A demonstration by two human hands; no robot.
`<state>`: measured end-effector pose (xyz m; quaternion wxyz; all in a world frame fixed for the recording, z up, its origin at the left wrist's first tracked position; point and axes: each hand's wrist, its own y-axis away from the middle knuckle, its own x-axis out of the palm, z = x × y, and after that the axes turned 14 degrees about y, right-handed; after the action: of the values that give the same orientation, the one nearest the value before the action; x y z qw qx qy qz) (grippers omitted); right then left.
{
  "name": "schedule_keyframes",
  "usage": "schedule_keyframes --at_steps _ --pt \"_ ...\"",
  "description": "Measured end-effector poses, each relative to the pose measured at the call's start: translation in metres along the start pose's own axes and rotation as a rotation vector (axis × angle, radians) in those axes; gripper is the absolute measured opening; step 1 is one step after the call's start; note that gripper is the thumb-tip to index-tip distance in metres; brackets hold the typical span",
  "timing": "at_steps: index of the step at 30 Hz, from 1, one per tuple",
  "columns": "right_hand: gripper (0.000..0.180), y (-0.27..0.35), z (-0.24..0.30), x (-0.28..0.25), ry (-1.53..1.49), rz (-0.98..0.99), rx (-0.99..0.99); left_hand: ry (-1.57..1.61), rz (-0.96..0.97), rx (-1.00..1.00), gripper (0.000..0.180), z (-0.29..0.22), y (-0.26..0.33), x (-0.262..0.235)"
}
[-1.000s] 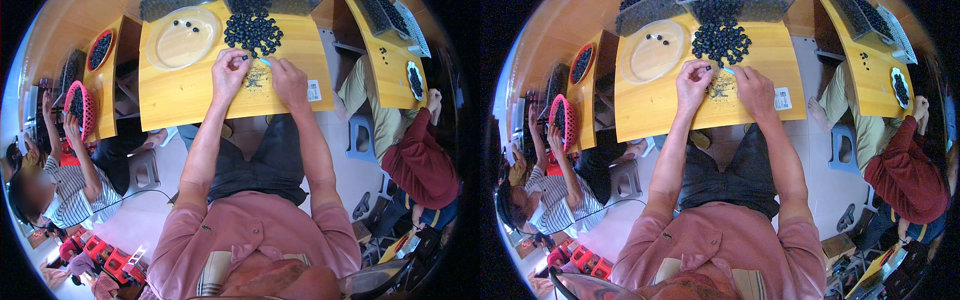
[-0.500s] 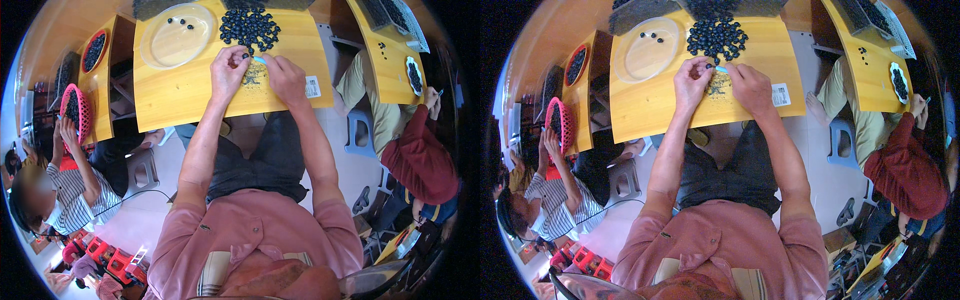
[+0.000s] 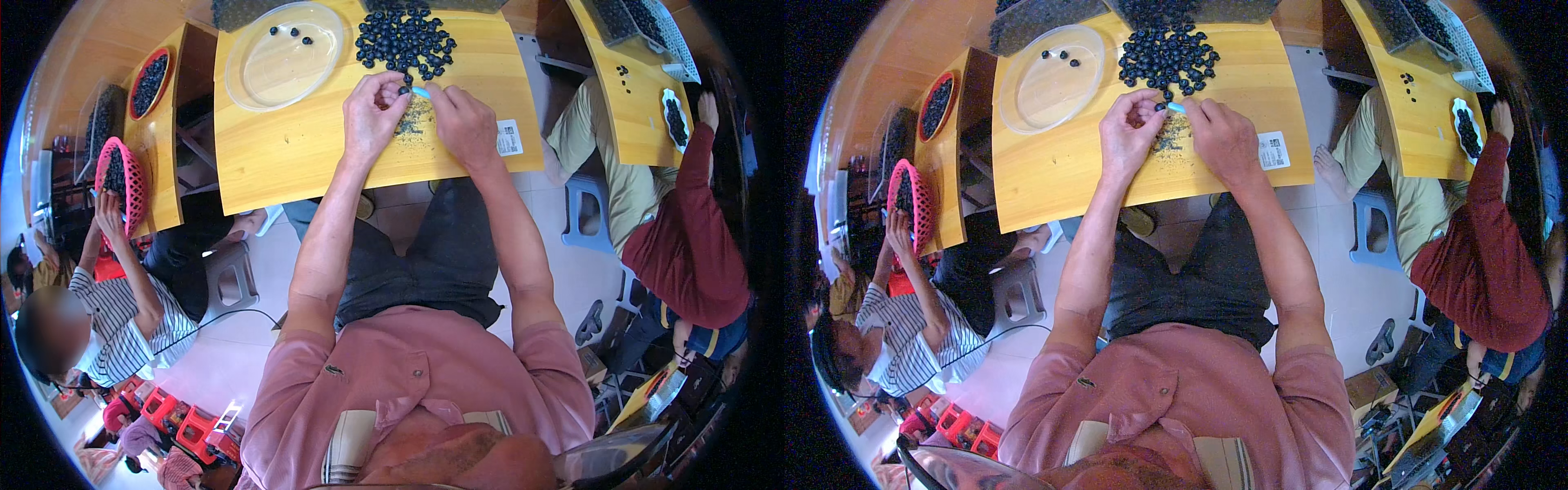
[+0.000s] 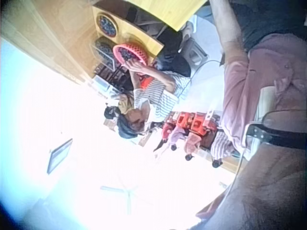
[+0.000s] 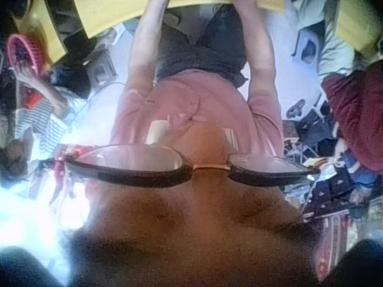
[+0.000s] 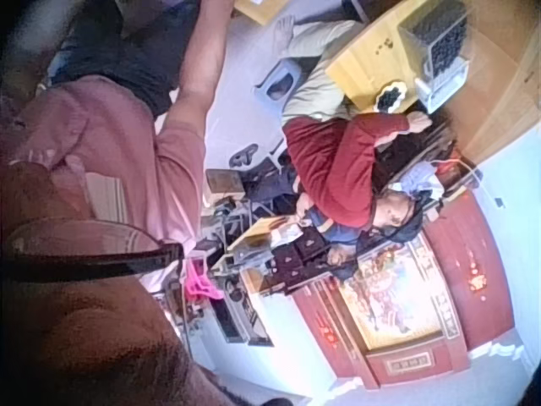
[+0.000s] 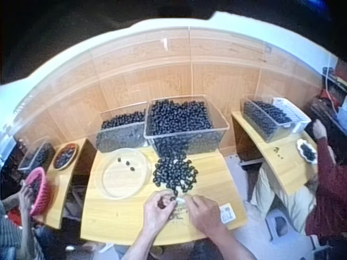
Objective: The recorder is sorting and inspecting blueberries on a table using hands and a blue tool.
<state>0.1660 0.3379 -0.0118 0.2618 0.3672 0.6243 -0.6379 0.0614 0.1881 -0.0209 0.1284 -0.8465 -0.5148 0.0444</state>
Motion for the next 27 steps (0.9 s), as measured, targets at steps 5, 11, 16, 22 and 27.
schedule_keyframes --at_steps 5,11,16,22,27 --pt "0.026 0.0000 -0.0001 -0.0023 0.009 0.018 0.010 0.024 -0.019 -0.025 0.035 -0.0046 0.0009 0.0025" --pt "0.027 0.0005 0.0002 -0.0033 -0.003 -0.011 -0.026 0.044 -0.023 -0.038 0.036 -0.0049 0.0010 0.0023" --pt "0.028 0.0007 -0.0001 -0.0033 -0.009 -0.002 -0.021 0.025 -0.017 -0.040 0.034 -0.0070 0.0016 0.0029" --pt "0.027 -0.0010 -0.0003 -0.0025 0.001 0.073 0.045 0.102 -0.024 -0.034 0.034 -0.0040 0.0026 0.0005" --pt "0.026 -0.0002 -0.0024 -0.0010 0.008 0.083 0.058 0.095 -0.052 0.027 0.028 -0.0040 0.0011 -0.0019"
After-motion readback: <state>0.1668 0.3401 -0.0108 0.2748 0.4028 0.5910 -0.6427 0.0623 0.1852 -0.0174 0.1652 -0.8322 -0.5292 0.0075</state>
